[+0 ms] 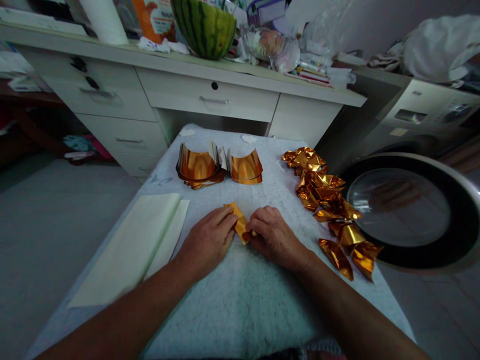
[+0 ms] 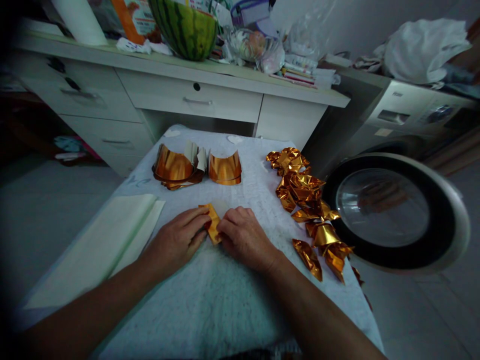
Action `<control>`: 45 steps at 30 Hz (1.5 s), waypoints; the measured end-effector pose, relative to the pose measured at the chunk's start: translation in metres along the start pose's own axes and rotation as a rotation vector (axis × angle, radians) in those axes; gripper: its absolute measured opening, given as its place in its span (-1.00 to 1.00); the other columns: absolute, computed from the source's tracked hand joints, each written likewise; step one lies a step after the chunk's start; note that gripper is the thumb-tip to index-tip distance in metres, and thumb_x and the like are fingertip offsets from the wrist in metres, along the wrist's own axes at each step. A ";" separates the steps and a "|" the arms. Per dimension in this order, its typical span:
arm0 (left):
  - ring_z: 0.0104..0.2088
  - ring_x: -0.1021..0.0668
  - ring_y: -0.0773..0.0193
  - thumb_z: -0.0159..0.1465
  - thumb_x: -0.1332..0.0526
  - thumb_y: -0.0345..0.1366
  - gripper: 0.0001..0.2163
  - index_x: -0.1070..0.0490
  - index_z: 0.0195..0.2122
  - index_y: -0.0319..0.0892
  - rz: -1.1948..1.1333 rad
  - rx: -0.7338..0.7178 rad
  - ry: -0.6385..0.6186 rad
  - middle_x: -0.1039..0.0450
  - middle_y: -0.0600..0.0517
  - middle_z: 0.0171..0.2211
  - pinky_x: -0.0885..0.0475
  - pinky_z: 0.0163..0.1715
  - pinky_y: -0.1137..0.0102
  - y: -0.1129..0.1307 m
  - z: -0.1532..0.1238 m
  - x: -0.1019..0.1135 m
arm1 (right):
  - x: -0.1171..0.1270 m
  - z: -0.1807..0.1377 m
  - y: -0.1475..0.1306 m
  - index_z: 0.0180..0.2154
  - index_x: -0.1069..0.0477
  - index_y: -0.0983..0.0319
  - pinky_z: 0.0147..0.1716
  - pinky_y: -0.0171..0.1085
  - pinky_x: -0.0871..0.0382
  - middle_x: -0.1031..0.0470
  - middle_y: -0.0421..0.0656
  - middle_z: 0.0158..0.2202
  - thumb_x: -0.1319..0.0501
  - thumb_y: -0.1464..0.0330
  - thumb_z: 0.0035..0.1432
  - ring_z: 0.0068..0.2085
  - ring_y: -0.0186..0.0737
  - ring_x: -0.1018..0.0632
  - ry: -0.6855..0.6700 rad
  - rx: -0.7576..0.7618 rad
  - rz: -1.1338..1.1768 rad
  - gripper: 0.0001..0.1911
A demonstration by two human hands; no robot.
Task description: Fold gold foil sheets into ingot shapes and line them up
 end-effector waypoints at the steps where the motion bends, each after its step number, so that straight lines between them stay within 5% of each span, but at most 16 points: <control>1: -0.03 -0.54 0.07 0.30 -0.13 -0.45 -0.82 -0.46 -0.12 -0.26 -0.006 0.003 -0.028 -0.49 -0.16 -0.05 -0.53 0.01 0.17 -0.001 -0.001 -0.001 | -0.002 0.000 -0.001 -0.25 -0.43 0.22 -0.20 -0.19 -0.13 -0.43 -0.13 -0.26 -0.22 0.50 0.14 -0.20 -0.16 -0.36 -0.024 0.011 0.001 -0.88; 8: 0.11 -0.39 -0.14 0.25 -0.23 -0.41 -0.84 -0.50 -0.16 -0.11 0.053 0.018 -0.069 -0.45 -0.08 0.06 -0.35 0.03 -0.10 0.001 -0.004 0.009 | -0.006 -0.001 -0.005 -0.21 -0.48 0.19 -0.20 -0.19 -0.12 -0.46 -0.16 -0.32 -0.19 0.42 0.23 -0.23 -0.19 -0.40 -0.108 0.044 0.052 -0.89; 13: -0.15 -0.49 0.13 0.27 -0.21 -0.46 -0.91 -0.45 -0.25 -0.15 -0.193 -0.008 -0.200 -0.50 -0.02 -0.21 -0.42 -0.14 0.19 0.007 -0.005 -0.004 | -0.003 -0.001 -0.007 -0.25 -0.48 0.20 -0.21 -0.18 -0.12 -0.47 -0.16 -0.33 -0.20 0.37 0.24 -0.24 -0.18 -0.41 -0.114 0.035 0.091 -0.92; 18: -0.25 -0.47 0.19 0.28 -0.17 -0.47 -0.91 -0.42 -0.31 -0.16 -0.285 0.009 -0.201 -0.46 0.03 -0.32 -0.37 -0.21 0.25 0.005 -0.006 -0.004 | -0.004 -0.002 -0.004 -0.28 -0.45 0.23 -0.20 -0.19 -0.15 -0.44 -0.16 -0.31 -0.23 0.41 0.21 -0.22 -0.19 -0.40 -0.108 -0.024 0.186 -0.97; 30: -0.14 -0.40 0.15 0.26 -0.23 -0.35 -0.91 -0.47 -0.40 -0.14 -0.299 0.237 -0.205 -0.35 0.02 -0.22 -0.34 -0.11 0.17 -0.008 -0.008 -0.008 | -0.007 -0.002 0.007 -0.33 -0.48 0.23 -0.14 -0.14 -0.13 -0.43 -0.15 -0.28 -0.21 0.39 0.26 -0.18 -0.17 -0.34 -0.186 -0.234 0.259 -0.89; 45: -0.19 -0.38 0.12 0.24 -0.24 -0.37 -0.90 -0.46 -0.44 -0.15 -0.192 0.224 -0.204 -0.38 -0.01 -0.27 -0.36 -0.17 0.16 -0.006 -0.002 -0.009 | -0.008 -0.003 0.009 -0.35 -0.47 0.24 -0.14 -0.12 -0.11 -0.40 -0.13 -0.29 -0.24 0.29 0.22 -0.18 -0.14 -0.32 -0.183 -0.334 0.198 -0.84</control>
Point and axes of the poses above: each hand's wrist, its own z-axis towards the middle knuckle, its own x-axis out of the back of the hand, y = z × x, the point moved 8 cm from there along z, towards the middle knuckle
